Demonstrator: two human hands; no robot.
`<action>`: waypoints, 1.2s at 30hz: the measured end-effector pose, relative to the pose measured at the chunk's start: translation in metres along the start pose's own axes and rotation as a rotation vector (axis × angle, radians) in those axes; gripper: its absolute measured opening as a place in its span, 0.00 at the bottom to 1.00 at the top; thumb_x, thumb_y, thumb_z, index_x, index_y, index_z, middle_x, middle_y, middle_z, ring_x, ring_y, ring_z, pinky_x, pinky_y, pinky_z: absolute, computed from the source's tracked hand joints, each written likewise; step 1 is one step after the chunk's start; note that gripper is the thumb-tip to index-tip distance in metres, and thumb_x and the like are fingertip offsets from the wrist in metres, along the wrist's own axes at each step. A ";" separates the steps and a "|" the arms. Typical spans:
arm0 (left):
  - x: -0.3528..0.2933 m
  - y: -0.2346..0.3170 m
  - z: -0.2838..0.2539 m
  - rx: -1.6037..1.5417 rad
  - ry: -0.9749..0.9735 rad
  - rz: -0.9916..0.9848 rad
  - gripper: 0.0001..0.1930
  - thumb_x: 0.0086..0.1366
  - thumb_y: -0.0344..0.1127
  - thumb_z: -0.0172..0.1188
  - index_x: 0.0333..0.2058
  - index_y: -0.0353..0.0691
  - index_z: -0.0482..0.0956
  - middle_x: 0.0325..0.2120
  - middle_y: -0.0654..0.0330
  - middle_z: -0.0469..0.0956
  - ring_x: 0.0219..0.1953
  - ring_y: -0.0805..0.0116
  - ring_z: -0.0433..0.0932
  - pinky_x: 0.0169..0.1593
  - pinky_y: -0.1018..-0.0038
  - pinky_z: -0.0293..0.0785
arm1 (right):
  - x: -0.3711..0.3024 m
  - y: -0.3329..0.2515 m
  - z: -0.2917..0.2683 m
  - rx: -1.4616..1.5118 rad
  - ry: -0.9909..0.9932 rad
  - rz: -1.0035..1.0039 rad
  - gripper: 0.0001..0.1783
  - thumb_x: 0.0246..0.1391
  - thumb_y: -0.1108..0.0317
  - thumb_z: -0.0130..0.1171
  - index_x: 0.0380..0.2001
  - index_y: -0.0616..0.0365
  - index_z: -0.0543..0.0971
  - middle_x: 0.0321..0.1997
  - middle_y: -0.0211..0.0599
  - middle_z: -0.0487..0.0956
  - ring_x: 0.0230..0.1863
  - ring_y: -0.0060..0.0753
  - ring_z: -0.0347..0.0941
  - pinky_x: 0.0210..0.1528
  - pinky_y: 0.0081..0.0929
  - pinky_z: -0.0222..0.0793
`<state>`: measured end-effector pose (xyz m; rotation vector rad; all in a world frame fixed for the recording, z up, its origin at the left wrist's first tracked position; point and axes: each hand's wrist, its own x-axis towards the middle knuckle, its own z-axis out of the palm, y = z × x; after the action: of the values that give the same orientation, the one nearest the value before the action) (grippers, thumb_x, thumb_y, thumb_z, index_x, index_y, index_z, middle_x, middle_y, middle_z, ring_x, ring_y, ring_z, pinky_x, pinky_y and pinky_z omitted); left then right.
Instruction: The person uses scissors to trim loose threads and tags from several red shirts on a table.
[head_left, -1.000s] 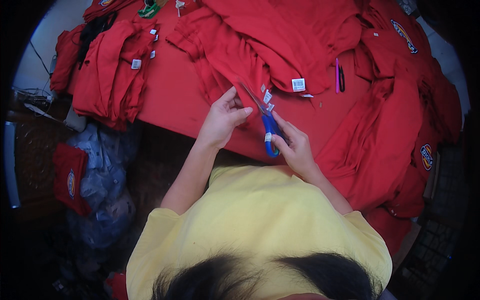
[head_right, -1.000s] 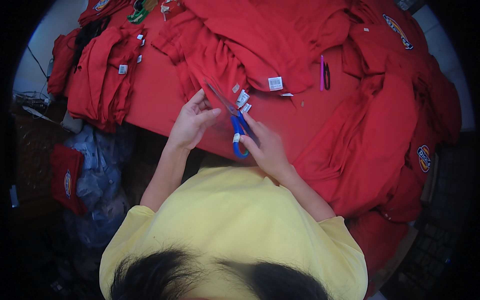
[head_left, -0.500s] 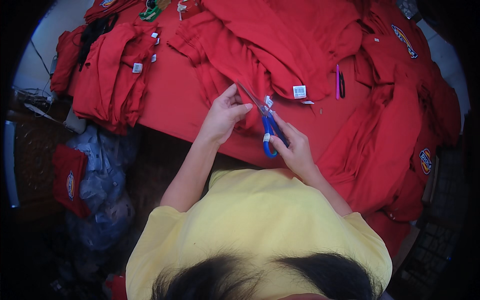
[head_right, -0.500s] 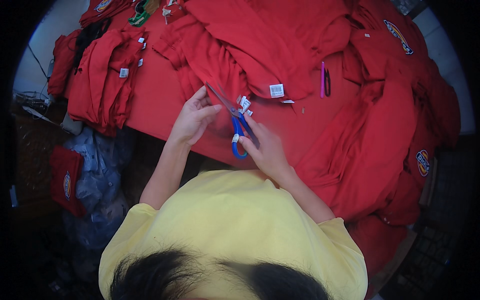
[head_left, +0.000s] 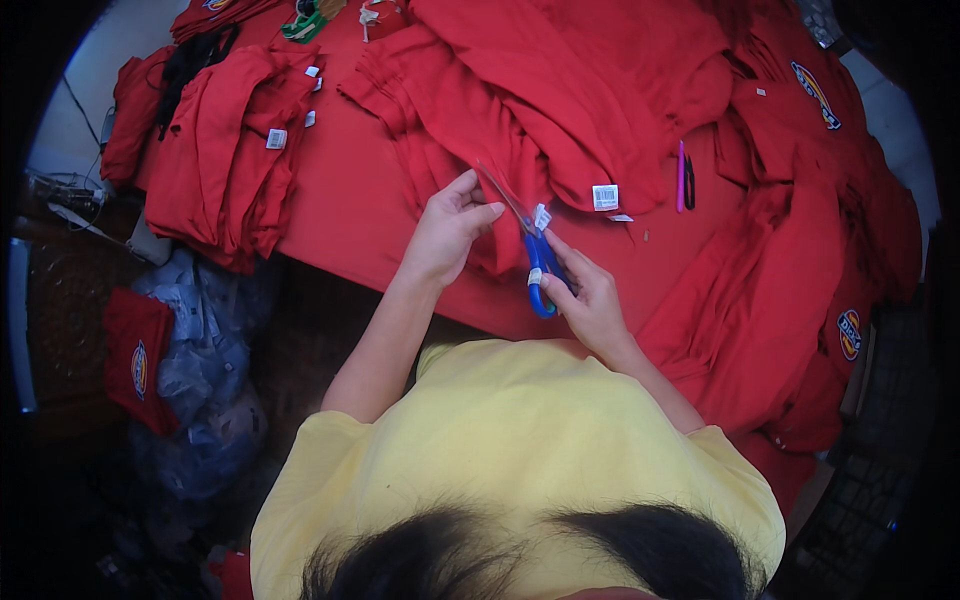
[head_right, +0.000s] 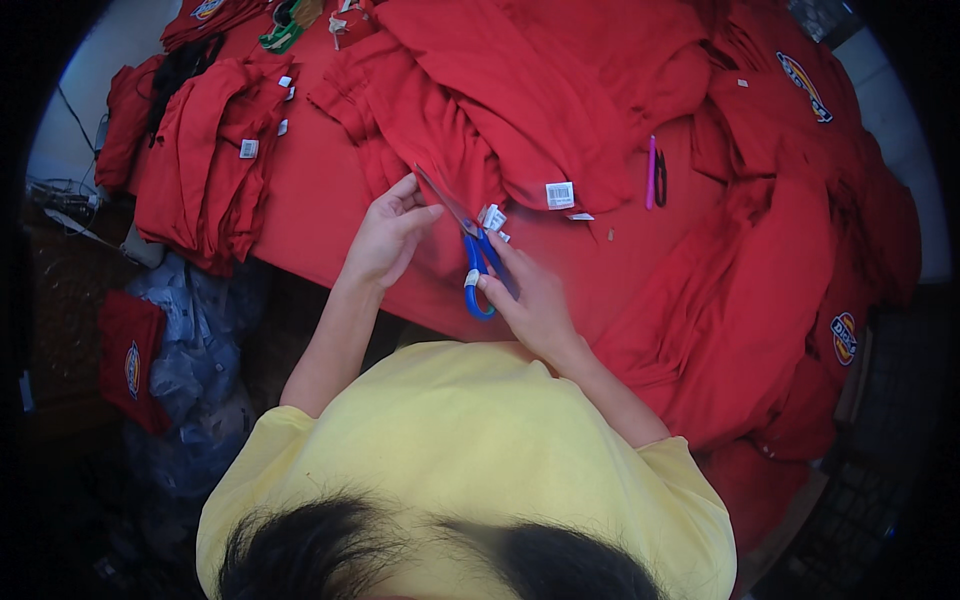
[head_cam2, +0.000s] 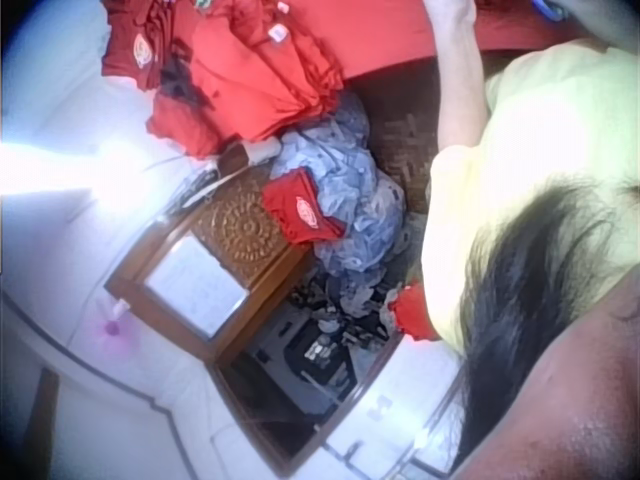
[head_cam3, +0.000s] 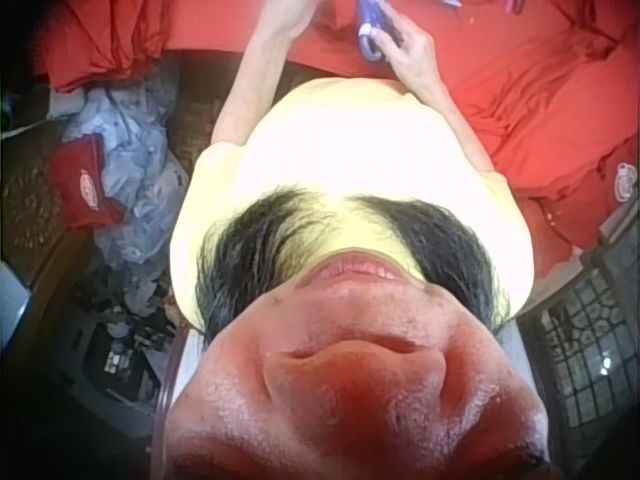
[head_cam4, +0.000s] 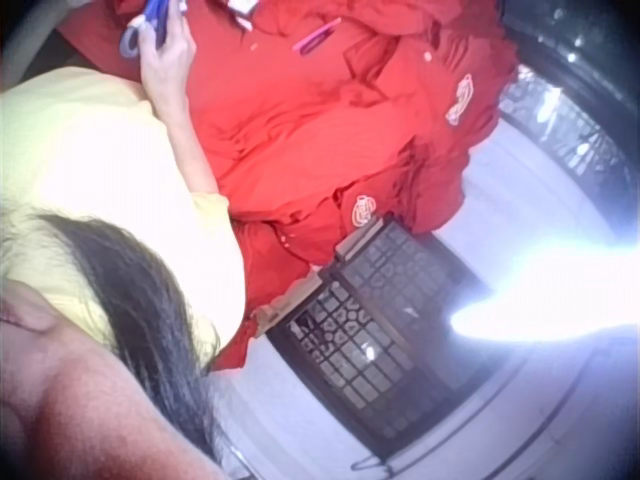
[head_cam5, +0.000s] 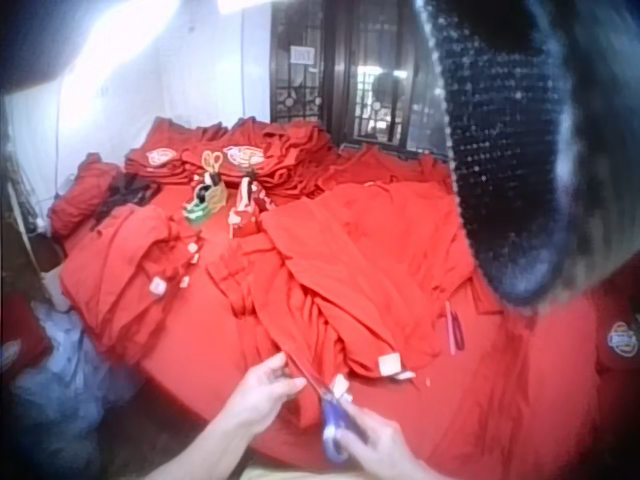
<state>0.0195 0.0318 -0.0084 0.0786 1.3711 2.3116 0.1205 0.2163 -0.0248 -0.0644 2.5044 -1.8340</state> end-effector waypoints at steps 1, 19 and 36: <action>0.000 0.000 0.000 0.021 0.003 -0.006 0.24 0.58 0.20 0.55 0.55 0.34 0.67 0.43 0.61 0.74 0.46 0.74 0.73 0.51 0.77 0.67 | 0.001 -0.001 0.000 0.002 -0.002 0.005 0.28 0.55 0.63 0.55 0.58 0.62 0.66 0.35 0.40 0.76 0.38 0.29 0.72 0.42 0.27 0.67; -0.001 0.009 -0.001 0.061 -0.015 -0.005 0.21 0.59 0.24 0.57 0.53 0.35 0.69 0.40 0.63 0.75 0.39 0.78 0.74 0.43 0.81 0.69 | 0.007 -0.003 -0.020 0.860 -0.190 0.334 0.21 0.62 0.73 0.45 0.58 0.67 0.65 0.31 0.42 0.75 0.19 0.23 0.69 0.17 0.15 0.66; -0.001 0.007 -0.003 -0.220 0.092 -0.024 0.12 0.62 0.25 0.53 0.45 0.32 0.73 0.39 0.58 0.77 0.42 0.70 0.76 0.47 0.73 0.72 | -0.024 -0.004 -0.033 0.011 0.021 -0.067 0.29 0.49 0.71 0.62 0.55 0.66 0.68 0.38 0.41 0.79 0.38 0.29 0.77 0.42 0.26 0.72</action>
<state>0.0175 0.0259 -0.0033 -0.1134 1.1433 2.4561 0.1429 0.2476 -0.0106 -0.1317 2.5361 -1.8827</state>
